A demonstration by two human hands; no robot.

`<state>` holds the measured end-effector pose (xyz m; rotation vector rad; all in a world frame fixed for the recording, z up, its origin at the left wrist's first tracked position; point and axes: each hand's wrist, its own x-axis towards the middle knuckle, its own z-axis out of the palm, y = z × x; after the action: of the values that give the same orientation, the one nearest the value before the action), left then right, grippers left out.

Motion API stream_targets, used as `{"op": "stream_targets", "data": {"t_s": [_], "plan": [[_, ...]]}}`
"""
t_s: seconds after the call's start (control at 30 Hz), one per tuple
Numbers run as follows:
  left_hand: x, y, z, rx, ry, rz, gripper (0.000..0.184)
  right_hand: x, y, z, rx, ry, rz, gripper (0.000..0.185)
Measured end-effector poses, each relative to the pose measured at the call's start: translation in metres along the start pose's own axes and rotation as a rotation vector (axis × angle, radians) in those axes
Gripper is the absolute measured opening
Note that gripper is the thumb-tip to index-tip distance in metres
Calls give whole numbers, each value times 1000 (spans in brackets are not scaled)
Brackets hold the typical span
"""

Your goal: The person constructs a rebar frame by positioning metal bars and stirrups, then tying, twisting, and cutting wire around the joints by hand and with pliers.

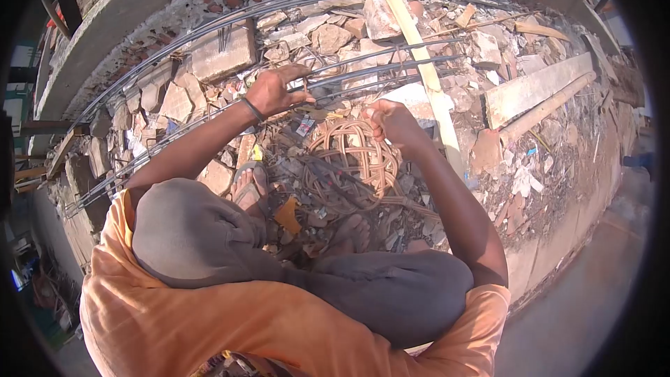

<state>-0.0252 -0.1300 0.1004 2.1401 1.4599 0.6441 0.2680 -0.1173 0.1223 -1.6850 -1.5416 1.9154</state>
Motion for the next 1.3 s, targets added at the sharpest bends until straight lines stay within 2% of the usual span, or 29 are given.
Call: {"op": "stream_targets", "data": {"t_s": [0.07, 0.3, 0.57, 0.7, 0.8, 0.83, 0.93, 0.97, 1.0, 1.07, 1.1, 1.17, 1.27, 1.3], "plan": [[-1, -3, 4, 45, 39, 5, 59, -2, 3, 2, -73, -6, 3, 17], [-3, 2, 2, 31, 59, -57, 58, 7, -14, 9, -3, -2, -15, 18], [-6, 4, 4, 32, 66, -113, 57, 9, -18, 13, 106, -125, -98, 14], [-2, 4, 0, 33, -4, -102, 60, 9, -6, 10, 104, -159, -162, 15], [4, -2, -2, -26, 55, 3, 55, 14, 5, 8, 148, -208, -148, 16], [7, -6, -5, -72, -53, -182, 53, 16, 6, 8, 118, -201, -133, 17], [24, -32, -20, -547, -360, -581, 44, 15, 1, 11, 102, -176, -105, 18], [23, -43, -24, -554, -447, -528, 34, 8, -11, 13, -28, -121, -71, 16], [20, -50, -28, -560, -532, -477, 25, 7, -11, 16, -11, -110, -44, 16], [22, -52, -28, -538, -468, -441, 18, 9, -10, 15, 16, -73, 5, 15], [24, -38, -35, -371, -415, -387, 17, 12, -10, 14, -4, -68, 14, 16], [26, -42, -35, -305, -374, -345, 20, 11, -7, 13, -38, -44, 52, 18], [26, -46, -30, -169, -354, -278, 21, 6, -17, 7, -98, -25, -87, 17], [24, -45, -28, -108, -343, -259, 22, 4, -23, 7, -15, -10, -129, 16]]}}
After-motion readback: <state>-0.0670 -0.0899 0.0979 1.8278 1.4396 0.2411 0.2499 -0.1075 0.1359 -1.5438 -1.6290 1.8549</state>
